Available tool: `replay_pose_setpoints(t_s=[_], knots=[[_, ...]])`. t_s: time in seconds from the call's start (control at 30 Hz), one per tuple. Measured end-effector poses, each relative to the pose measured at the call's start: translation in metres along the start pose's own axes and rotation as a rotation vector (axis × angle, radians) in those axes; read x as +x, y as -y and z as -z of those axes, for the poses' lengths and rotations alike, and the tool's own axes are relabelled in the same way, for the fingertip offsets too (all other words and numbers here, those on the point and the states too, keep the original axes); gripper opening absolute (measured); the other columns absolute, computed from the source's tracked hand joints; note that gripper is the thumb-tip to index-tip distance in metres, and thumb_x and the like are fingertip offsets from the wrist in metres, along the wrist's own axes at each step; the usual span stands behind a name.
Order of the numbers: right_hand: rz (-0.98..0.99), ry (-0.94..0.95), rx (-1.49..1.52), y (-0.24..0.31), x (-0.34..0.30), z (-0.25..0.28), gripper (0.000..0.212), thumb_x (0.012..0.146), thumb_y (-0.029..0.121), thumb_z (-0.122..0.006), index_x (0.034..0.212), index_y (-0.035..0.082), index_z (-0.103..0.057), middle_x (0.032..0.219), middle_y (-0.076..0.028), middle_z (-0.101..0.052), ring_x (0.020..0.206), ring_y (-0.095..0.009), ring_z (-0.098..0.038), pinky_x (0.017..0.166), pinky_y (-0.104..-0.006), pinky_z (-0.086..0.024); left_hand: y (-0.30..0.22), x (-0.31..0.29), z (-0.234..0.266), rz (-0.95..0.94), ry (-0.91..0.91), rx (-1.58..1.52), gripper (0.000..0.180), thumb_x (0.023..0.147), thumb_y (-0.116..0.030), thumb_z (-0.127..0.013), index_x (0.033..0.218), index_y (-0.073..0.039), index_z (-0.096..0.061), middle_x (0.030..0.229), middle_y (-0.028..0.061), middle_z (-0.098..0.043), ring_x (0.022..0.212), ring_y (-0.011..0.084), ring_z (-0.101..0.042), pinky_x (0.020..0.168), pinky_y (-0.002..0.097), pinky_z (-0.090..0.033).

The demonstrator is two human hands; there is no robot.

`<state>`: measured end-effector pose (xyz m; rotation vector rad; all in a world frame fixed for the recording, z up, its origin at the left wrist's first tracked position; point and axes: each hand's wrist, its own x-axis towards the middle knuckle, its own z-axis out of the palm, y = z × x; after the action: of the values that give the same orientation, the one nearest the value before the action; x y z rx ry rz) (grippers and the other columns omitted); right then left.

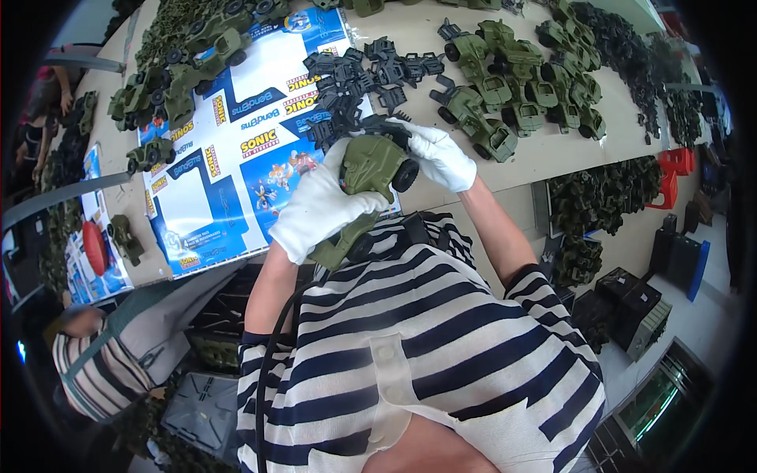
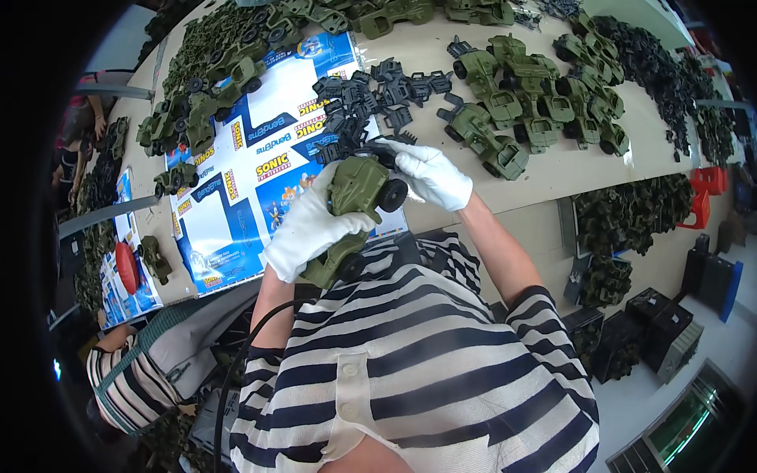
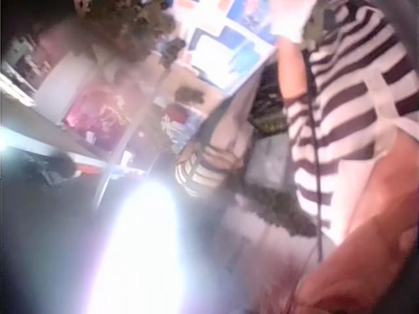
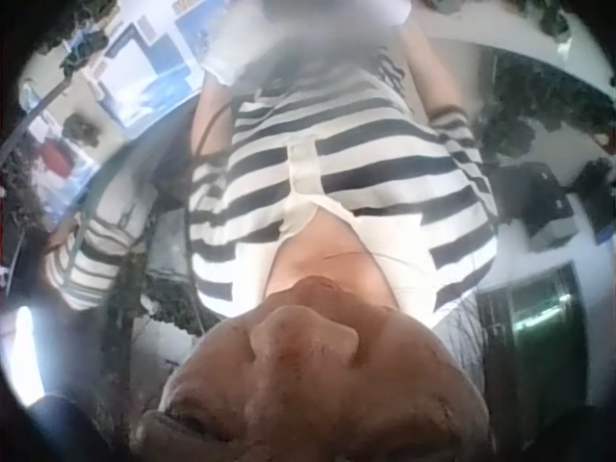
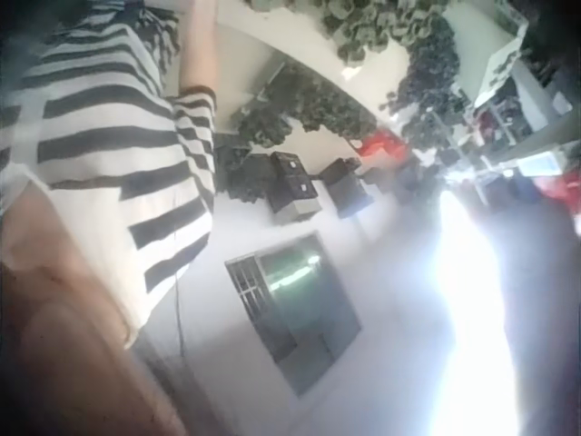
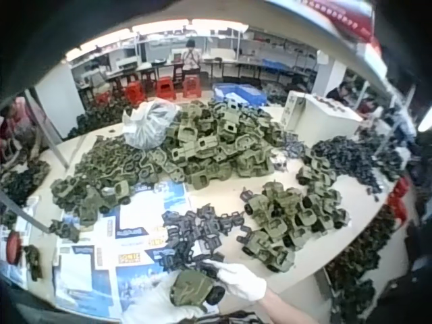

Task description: The person assembles small green toy tanks by hand, picking up green bodies and black wheels from a table and snapping them together. The person places each completed tank on the table and repeats the process with new parts.

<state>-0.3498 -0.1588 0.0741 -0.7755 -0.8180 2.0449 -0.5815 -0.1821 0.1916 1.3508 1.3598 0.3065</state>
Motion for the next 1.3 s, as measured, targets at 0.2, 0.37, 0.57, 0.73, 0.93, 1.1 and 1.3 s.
replay_pose_setpoints(t_s=[0.2,0.37,0.57,0.73,0.93,1.1,1.3], knots=[[0.077,0.038,-0.044,-0.009,-0.001,0.009,0.059,0.100,0.032,-0.062,0.147,0.000,-0.046,0.130,-0.009,-0.064,0.077,-0.003,-0.058,0.052,-0.0193,-0.039,0.003,0.001,-0.008,-0.006,-0.057,0.008,0.077,0.071,-0.025,-0.085,0.136,-0.001,-0.050,0.106,0.0185,-0.073,0.098,0.0301,-0.071,0.088,0.0354,-0.053],[0.008,0.083,-0.132,-0.008,-0.003,0.020,0.059,0.099,0.036,-0.063,0.146,0.001,-0.048,0.127,-0.008,-0.064,0.083,-0.006,-0.060,0.057,-0.0204,-0.047,-0.002,-0.001,-0.011,0.009,-0.061,-0.038,0.078,0.070,-0.026,-0.085,0.136,-0.002,-0.051,0.108,0.0180,-0.072,0.100,0.0307,-0.070,0.089,0.0351,-0.053],[0.126,0.086,-0.460,0.016,0.007,0.010,0.056,0.104,0.042,-0.051,0.140,-0.001,-0.053,0.125,-0.009,-0.064,0.096,-0.013,-0.062,0.078,-0.0277,-0.053,0.006,0.009,-0.022,0.004,-0.155,-0.025,0.080,0.071,-0.023,-0.084,0.137,0.000,-0.047,0.106,0.0193,-0.072,0.099,0.0309,-0.070,0.091,0.0358,-0.053],[0.358,-0.285,-0.642,0.002,0.029,-0.029,0.045,0.107,0.034,-0.039,0.115,-0.002,-0.065,0.113,-0.013,-0.066,0.103,-0.024,-0.063,0.098,-0.0350,-0.045,0.036,0.038,-0.077,-0.138,-0.550,-0.001,0.096,0.071,-0.019,-0.087,0.147,0.004,-0.032,0.129,0.0218,-0.060,0.118,0.0259,-0.061,0.100,0.0354,-0.049],[0.307,-0.169,-0.453,-0.012,0.035,-0.031,0.042,0.104,0.027,-0.037,0.105,-0.001,-0.069,0.109,-0.014,-0.067,0.107,-0.026,-0.062,0.098,-0.0359,-0.045,0.065,0.061,-0.042,-0.572,-0.513,-0.072,0.088,0.091,-0.051,-0.069,0.151,0.003,-0.034,0.133,0.0172,-0.057,0.123,0.0247,-0.054,0.107,0.0332,-0.040],[0.554,-0.134,-0.773,-0.016,0.032,-0.032,0.053,0.104,0.047,-0.043,0.118,0.000,-0.064,0.121,-0.018,-0.062,0.115,-0.034,-0.059,0.104,-0.0421,-0.043,0.078,0.068,-0.065,-0.457,-0.467,-0.623,0.057,0.102,-0.041,-0.053,0.139,0.003,-0.050,0.129,0.0123,-0.059,0.117,0.0190,-0.056,0.103,0.0325,-0.043],[0.656,-0.309,-0.981,-0.027,0.019,-0.042,0.044,0.083,0.024,-0.072,0.120,0.003,-0.059,0.109,-0.019,-0.063,0.101,-0.038,-0.062,0.090,-0.0446,-0.049,0.091,0.084,-0.075,-0.505,-0.523,-0.608,0.041,0.105,-0.033,-0.043,0.113,0.002,-0.062,0.105,0.0121,-0.066,0.099,0.0196,-0.061,0.090,0.0329,-0.047]])
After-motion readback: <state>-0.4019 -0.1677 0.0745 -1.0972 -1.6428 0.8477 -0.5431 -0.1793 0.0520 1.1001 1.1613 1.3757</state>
